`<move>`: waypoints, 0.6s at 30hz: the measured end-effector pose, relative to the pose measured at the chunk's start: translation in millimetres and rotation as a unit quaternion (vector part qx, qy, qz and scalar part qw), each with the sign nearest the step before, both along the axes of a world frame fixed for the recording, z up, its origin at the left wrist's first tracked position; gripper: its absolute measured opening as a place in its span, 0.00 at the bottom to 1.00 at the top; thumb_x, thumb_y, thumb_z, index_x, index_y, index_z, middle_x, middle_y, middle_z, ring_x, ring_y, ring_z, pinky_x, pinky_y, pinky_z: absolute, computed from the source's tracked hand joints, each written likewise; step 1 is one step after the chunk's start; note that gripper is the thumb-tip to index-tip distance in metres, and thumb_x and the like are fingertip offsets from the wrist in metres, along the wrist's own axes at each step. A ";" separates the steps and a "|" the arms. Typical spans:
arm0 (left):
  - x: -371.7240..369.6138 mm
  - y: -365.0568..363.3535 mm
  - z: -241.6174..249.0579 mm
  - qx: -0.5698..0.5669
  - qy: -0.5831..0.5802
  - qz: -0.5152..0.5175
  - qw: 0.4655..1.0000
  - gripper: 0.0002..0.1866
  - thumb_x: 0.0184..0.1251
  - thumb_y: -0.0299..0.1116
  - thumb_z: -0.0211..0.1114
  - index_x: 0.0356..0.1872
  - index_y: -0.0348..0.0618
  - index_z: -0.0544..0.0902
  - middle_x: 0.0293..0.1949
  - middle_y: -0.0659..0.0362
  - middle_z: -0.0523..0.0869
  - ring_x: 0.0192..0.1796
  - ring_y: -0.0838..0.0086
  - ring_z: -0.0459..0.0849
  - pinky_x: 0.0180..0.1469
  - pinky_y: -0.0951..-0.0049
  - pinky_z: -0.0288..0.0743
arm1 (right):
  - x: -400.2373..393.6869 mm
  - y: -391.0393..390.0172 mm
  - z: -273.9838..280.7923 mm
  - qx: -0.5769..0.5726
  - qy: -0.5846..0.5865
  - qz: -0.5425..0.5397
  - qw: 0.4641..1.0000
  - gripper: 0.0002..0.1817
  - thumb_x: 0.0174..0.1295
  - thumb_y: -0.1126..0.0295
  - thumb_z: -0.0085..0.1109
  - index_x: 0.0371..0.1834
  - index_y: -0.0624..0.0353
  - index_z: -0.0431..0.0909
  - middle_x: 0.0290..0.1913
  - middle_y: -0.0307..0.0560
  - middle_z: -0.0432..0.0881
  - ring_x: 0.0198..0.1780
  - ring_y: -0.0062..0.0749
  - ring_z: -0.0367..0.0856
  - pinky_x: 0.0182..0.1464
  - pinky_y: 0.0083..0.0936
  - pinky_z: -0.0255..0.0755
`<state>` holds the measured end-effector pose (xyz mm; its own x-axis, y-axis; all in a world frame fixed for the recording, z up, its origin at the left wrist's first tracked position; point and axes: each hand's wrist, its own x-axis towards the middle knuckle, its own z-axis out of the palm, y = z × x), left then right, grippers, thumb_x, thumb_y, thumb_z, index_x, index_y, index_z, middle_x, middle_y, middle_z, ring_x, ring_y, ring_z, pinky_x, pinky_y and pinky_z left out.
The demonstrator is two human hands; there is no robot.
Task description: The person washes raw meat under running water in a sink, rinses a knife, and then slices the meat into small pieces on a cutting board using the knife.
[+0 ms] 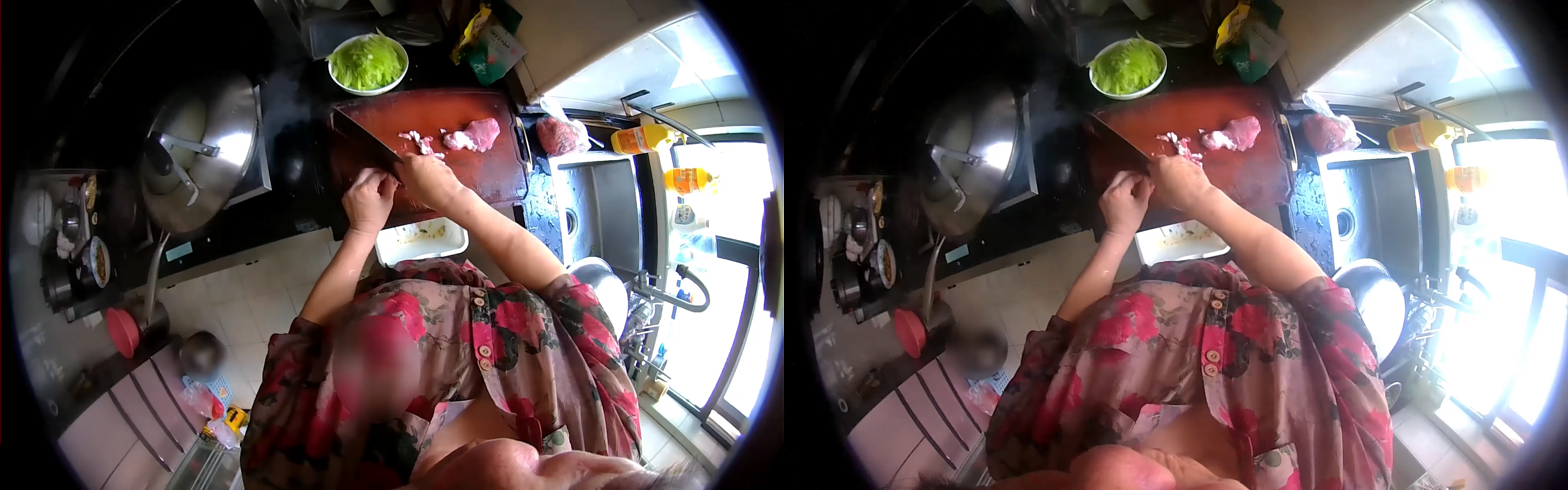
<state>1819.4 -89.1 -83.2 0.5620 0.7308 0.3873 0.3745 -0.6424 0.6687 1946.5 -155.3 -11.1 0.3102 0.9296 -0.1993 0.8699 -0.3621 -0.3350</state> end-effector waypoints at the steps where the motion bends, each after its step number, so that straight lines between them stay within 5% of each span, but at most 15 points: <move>1: 0.3 0.5 -0.7 0.015 -0.029 0.006 0.999 0.04 0.57 0.32 0.68 0.29 0.44 0.85 0.33 0.59 0.85 0.31 0.60 0.85 0.34 0.65 0.80 | 2.8 -8.0 6.8 0.008 0.004 0.006 1.000 0.08 0.57 0.70 0.55 0.32 0.62 0.80 0.30 0.58 0.84 0.35 0.50 0.86 0.37 0.41 0.81; 9: -0.5 6.0 -4.1 -0.002 -0.065 0.053 0.996 0.02 0.56 0.29 0.67 0.27 0.43 0.83 0.35 0.58 0.84 0.32 0.58 0.85 0.33 0.64 0.79 | -8.9 -72.7 26.2 -0.088 0.066 -0.047 0.993 0.08 0.60 0.71 0.52 0.38 0.61 0.78 0.31 0.60 0.83 0.36 0.53 0.86 0.38 0.42 0.80; 14: 1.1 5.3 -2.8 0.002 0.004 -0.014 1.000 0.02 0.54 0.29 0.67 0.25 0.45 0.82 0.32 0.58 0.83 0.32 0.57 0.84 0.33 0.63 0.79 | -10.8 -4.1 -14.6 -0.052 0.033 -0.034 0.998 0.08 0.59 0.72 0.53 0.38 0.60 0.79 0.35 0.58 0.84 0.39 0.54 0.85 0.40 0.41 0.81; 18: -3.7 2.8 -2.9 -0.009 -0.010 -0.017 1.000 0.04 0.54 0.30 0.69 0.29 0.44 0.84 0.34 0.57 0.84 0.33 0.59 0.84 0.35 0.64 0.80 | 4.1 -4.1 4.3 -0.036 0.067 -0.003 0.997 0.09 0.59 0.70 0.55 0.36 0.62 0.81 0.34 0.58 0.84 0.38 0.52 0.86 0.41 0.41 0.81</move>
<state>1815.7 -86.3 -86.1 0.5786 0.7187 0.3857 0.3398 -0.6423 0.6870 1950.6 -159.4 -6.8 0.2825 0.9092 -0.3060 0.8163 -0.3953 -0.4211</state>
